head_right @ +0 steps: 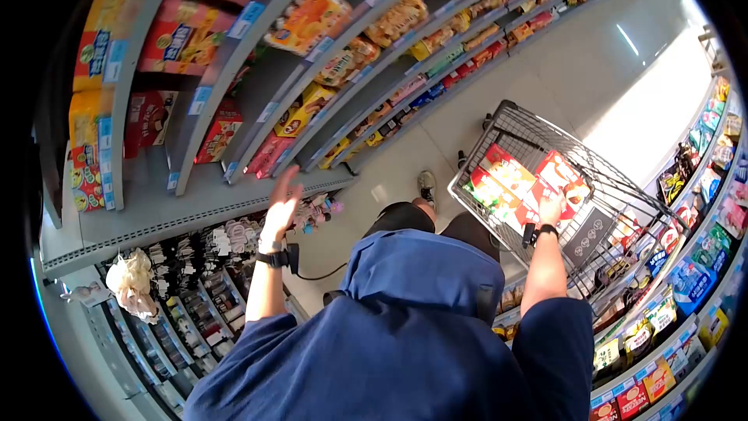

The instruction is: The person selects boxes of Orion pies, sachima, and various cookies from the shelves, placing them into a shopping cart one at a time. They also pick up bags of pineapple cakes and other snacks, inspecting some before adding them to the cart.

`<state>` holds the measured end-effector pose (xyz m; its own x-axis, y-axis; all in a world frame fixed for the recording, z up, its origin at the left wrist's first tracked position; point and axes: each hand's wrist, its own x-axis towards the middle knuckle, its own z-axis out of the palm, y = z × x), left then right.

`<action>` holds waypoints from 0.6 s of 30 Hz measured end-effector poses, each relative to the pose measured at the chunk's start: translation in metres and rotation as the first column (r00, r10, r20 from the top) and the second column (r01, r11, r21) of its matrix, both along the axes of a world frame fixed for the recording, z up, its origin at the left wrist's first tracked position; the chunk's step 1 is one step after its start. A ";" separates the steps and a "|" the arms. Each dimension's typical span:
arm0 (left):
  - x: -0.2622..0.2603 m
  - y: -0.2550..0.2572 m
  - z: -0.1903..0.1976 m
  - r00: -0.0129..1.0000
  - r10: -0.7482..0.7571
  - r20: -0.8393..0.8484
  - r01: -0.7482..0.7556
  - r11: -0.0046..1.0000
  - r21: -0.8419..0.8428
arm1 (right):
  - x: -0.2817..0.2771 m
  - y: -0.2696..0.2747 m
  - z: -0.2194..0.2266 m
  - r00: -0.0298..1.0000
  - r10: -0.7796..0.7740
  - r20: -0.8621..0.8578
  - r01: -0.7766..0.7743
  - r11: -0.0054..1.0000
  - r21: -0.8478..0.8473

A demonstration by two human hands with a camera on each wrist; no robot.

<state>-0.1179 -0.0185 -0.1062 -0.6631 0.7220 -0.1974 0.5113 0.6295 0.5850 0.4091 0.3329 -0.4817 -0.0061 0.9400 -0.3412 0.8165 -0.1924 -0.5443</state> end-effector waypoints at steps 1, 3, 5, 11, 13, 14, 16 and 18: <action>-0.037 -0.019 -0.018 0.969 -0.085 -0.233 0.094 0.995 0.025 | 0.000 -0.009 0.009 0.997 -0.078 0.004 0.078 0.997 -0.011; -0.093 -0.035 -0.022 0.970 0.065 -0.233 -0.025 0.985 0.169 | 0.004 -0.029 0.017 0.988 -0.135 -0.075 0.135 0.991 -0.010; -0.137 -0.048 -0.009 0.910 0.244 -0.336 -0.158 0.952 0.264 | -0.007 -0.054 0.042 0.970 -0.239 -0.048 0.242 0.967 0.075; -0.292 -0.094 -0.034 0.416 0.239 -0.877 -0.233 0.961 0.151 | -0.016 -0.110 0.057 0.899 -0.429 -0.092 0.438 0.892 0.116; -0.298 -0.088 -0.021 0.551 0.245 -0.798 -0.360 0.932 0.038 | -0.003 -0.108 0.031 0.839 -0.544 0.017 0.543 0.839 0.040; -0.299 -0.087 -0.015 0.670 0.253 -0.698 -0.454 0.883 -0.115 | -0.007 -0.106 0.035 0.810 -0.586 0.017 0.585 0.809 0.054; -0.308 -0.095 -0.027 0.580 0.243 -0.777 -0.432 0.901 -0.041 | -0.007 -0.105 0.024 0.778 -0.627 0.030 0.623 0.778 0.083; -0.313 -0.096 -0.024 0.528 0.262 -0.808 -0.438 0.899 0.005 | 0.043 -0.088 -0.081 0.791 -0.608 -0.067 0.612 0.783 0.113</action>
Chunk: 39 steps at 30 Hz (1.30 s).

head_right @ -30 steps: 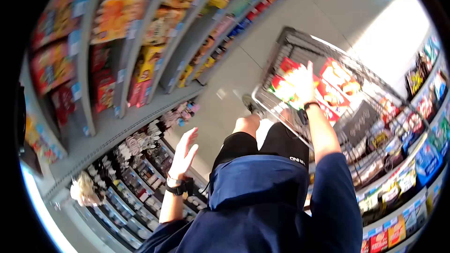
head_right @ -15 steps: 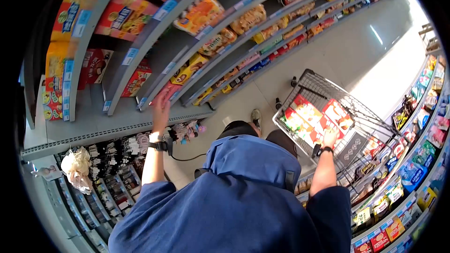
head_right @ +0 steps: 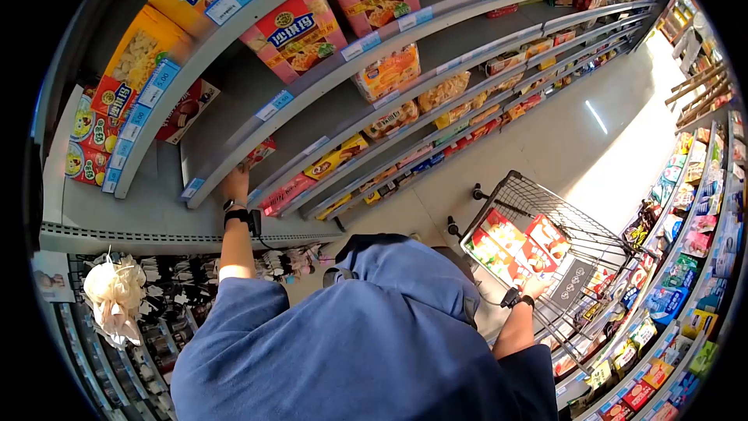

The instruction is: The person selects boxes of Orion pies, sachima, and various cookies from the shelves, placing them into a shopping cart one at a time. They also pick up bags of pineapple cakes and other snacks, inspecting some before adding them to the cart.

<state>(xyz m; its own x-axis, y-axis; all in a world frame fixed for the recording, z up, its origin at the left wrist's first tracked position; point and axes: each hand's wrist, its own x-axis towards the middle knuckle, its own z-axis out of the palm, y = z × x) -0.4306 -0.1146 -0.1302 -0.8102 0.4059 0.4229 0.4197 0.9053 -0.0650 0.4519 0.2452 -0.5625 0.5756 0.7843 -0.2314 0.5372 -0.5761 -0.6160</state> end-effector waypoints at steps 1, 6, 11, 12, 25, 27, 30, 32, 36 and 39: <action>-0.001 -0.002 0.005 1.000 -0.007 -0.001 0.007 1.000 0.011 | -0.002 0.001 0.001 1.000 -0.019 -0.005 0.019 1.000 0.005; -0.028 -0.027 -0.010 0.986 -0.084 0.144 0.059 0.983 0.172 | -0.094 -0.003 0.124 0.980 0.001 -0.199 -0.012 0.999 -0.052; -0.015 -0.019 0.002 0.987 -0.133 0.095 0.118 0.982 0.147 | -0.143 0.020 0.128 0.953 0.284 -0.105 -0.284 0.959 0.012; -0.013 -0.017 0.004 0.979 -0.163 0.123 0.141 0.975 0.172 | -0.151 0.026 0.127 0.936 0.346 -0.063 -0.342 0.938 0.065; 0.020 -0.006 0.004 0.994 -0.113 -0.010 0.113 0.993 0.044 | -0.188 0.048 0.197 0.799 0.593 -0.099 -0.535 0.777 0.330; 0.064 0.011 0.023 0.988 -0.139 -0.068 0.141 0.990 0.024 | -0.184 0.040 0.230 0.801 0.569 -0.188 -0.528 0.818 0.226; 0.103 0.026 0.024 0.981 -0.188 -0.046 0.190 0.981 0.040 | -0.158 0.042 0.231 0.791 0.579 -0.197 -0.534 0.811 0.239; 0.126 0.039 0.025 0.966 -0.258 -0.009 0.258 0.961 0.100 | -0.144 0.042 0.244 0.747 0.619 -0.241 -0.549 0.780 0.300; 0.191 0.081 0.049 0.852 -0.517 -0.086 0.523 0.846 0.105 | -0.116 0.065 0.253 0.749 0.596 -0.290 -0.554 0.803 0.219; 0.258 0.133 0.079 0.755 -0.651 0.079 0.644 0.759 0.093 | -0.126 0.077 0.293 0.606 0.677 -0.418 -0.602 0.734 0.315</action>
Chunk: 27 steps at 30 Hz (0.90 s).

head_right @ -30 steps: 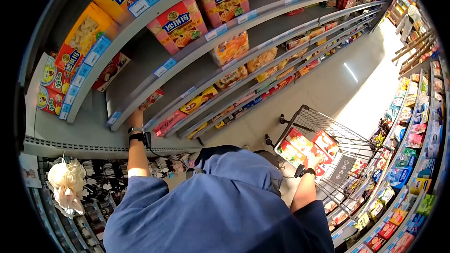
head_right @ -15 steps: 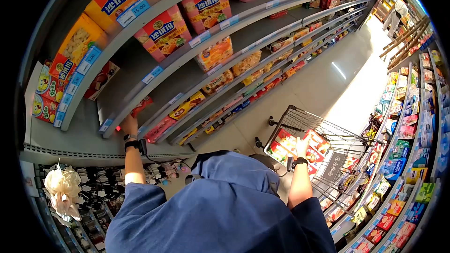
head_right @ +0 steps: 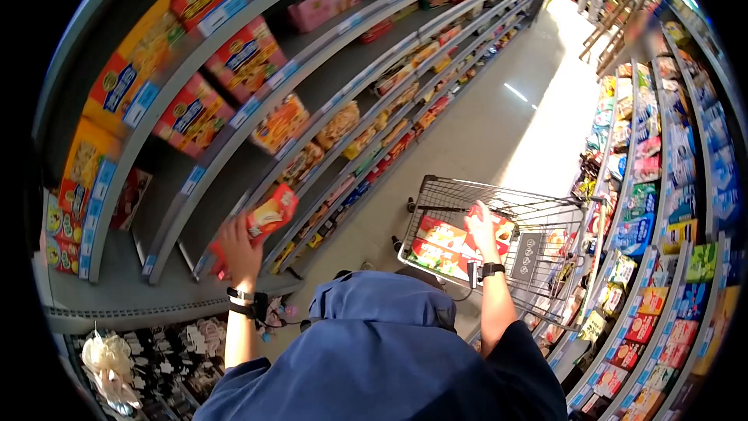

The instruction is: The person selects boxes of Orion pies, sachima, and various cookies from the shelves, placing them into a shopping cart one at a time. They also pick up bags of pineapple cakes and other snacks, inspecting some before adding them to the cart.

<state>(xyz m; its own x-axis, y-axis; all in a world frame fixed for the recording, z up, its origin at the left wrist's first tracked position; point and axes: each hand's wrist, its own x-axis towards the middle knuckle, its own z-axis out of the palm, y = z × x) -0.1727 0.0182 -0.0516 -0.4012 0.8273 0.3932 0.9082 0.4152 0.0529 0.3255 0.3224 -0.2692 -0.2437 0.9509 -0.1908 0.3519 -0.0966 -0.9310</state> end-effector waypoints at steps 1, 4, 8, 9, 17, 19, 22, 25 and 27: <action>0.020 0.021 0.010 0.992 -0.085 0.088 0.088 0.996 -0.024 | -0.012 0.000 0.034 0.995 0.091 0.046 -0.093 0.995 0.035; 0.076 0.087 0.031 0.818 -0.384 0.428 0.411 0.911 0.031 | -0.048 -0.011 0.130 0.936 0.352 -0.017 -0.345 0.925 0.160; 0.137 0.169 0.046 0.570 -0.694 0.439 0.771 0.637 0.008 | -0.056 -0.018 0.203 0.824 0.548 -0.140 -0.517 0.830 0.208; 0.150 0.182 0.062 0.559 -0.648 0.517 0.768 0.639 -0.029 | -0.041 -0.006 0.197 0.751 0.532 -0.390 -0.542 0.835 0.095; 0.252 0.254 0.072 0.328 -0.770 0.548 0.911 0.412 0.033 | 0.037 -0.019 0.247 0.893 0.315 -0.322 -0.254 0.942 0.218; 0.271 0.263 0.069 0.337 -0.739 0.583 0.914 0.406 -0.012 | 0.050 -0.016 0.249 0.954 0.264 -0.140 -0.226 0.944 0.239; 0.281 0.272 0.060 0.294 -0.780 0.552 0.911 0.404 0.086 | 0.079 0.006 0.214 0.952 0.177 -0.250 -0.117 0.964 0.239; 0.271 0.278 0.050 0.440 -0.810 0.388 0.811 0.544 0.214 | 0.101 0.021 0.220 0.888 0.027 -0.460 0.086 0.971 0.222; 0.263 0.279 0.039 0.377 -0.668 0.642 0.661 0.679 0.319 | 0.110 0.027 0.223 0.821 -0.111 -0.560 0.207 0.972 0.111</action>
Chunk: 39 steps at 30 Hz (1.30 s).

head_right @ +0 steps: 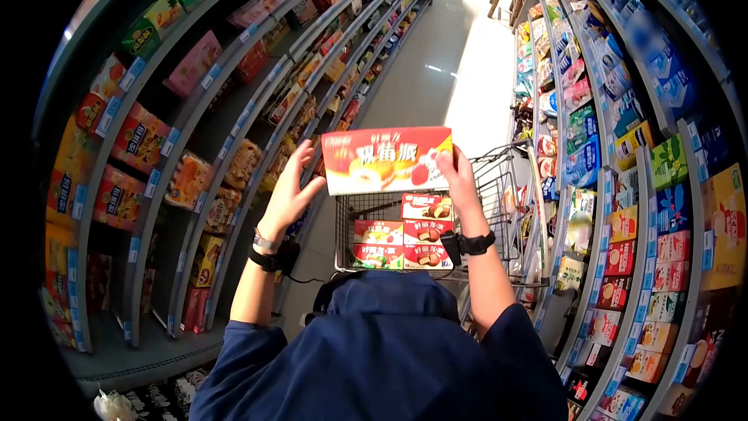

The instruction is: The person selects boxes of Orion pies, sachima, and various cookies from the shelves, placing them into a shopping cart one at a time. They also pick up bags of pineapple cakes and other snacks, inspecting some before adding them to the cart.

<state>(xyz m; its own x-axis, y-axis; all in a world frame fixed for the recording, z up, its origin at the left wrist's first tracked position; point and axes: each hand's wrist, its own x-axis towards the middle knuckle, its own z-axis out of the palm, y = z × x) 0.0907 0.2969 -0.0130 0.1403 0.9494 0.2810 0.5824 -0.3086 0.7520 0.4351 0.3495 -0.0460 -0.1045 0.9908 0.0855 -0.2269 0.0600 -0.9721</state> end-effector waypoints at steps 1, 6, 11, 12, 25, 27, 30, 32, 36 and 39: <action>0.001 0.000 -0.007 0.974 0.024 0.227 0.008 0.991 -0.137 | 0.003 0.001 0.002 0.997 -0.037 -0.063 0.033 0.997 -0.068; 0.007 0.004 -0.012 0.771 -0.037 0.636 0.273 0.921 -0.277 | -0.009 0.009 0.000 0.968 -0.049 -0.248 0.005 0.985 -0.174; 0.019 0.003 -0.013 0.781 0.064 0.621 0.125 0.958 -0.256 | -0.028 0.015 -0.001 0.997 0.045 -0.055 -0.050 0.995 -0.089; 0.016 0.002 -0.017 0.766 0.091 0.636 0.114 0.955 -0.274 | -0.026 0.021 -0.009 0.994 0.097 -0.057 -0.103 0.988 -0.117; 0.012 -0.047 -0.091 0.846 0.429 0.317 -0.221 0.823 -0.523 | -0.086 0.005 -0.066 0.436 0.241 0.867 -0.640 0.761 0.111; 0.003 -0.064 -0.103 0.819 0.429 0.382 -0.152 0.804 -0.575 | -0.093 0.005 -0.087 0.434 0.305 0.848 -0.672 0.736 0.079; -0.006 -0.096 -0.117 0.833 0.487 0.261 -0.215 0.721 -0.659 | -0.086 0.007 -0.170 0.415 0.391 0.822 -0.679 0.734 -0.005; -0.010 -0.117 -0.117 0.829 0.511 0.227 -0.268 0.720 -0.641 | -0.078 0.016 -0.230 0.286 0.351 0.892 -0.612 0.783 -0.112; -0.017 -0.158 -0.116 0.834 0.544 0.089 -0.351 0.649 -0.675 | -0.082 0.041 -0.311 0.018 0.345 0.939 -0.434 0.848 -0.303; -0.020 -0.188 -0.127 0.797 0.602 0.057 -0.356 0.543 -0.761 | -0.094 0.065 -0.381 0.123 0.374 0.919 -0.477 0.834 -0.275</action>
<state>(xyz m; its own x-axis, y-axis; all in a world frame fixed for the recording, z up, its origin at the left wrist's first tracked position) 0.0708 0.1087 -0.1403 -0.3632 0.7643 -0.5328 0.2064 0.6236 0.7540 0.3415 0.4140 -0.4268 -0.5602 0.7531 -0.3450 0.7893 0.3589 -0.4982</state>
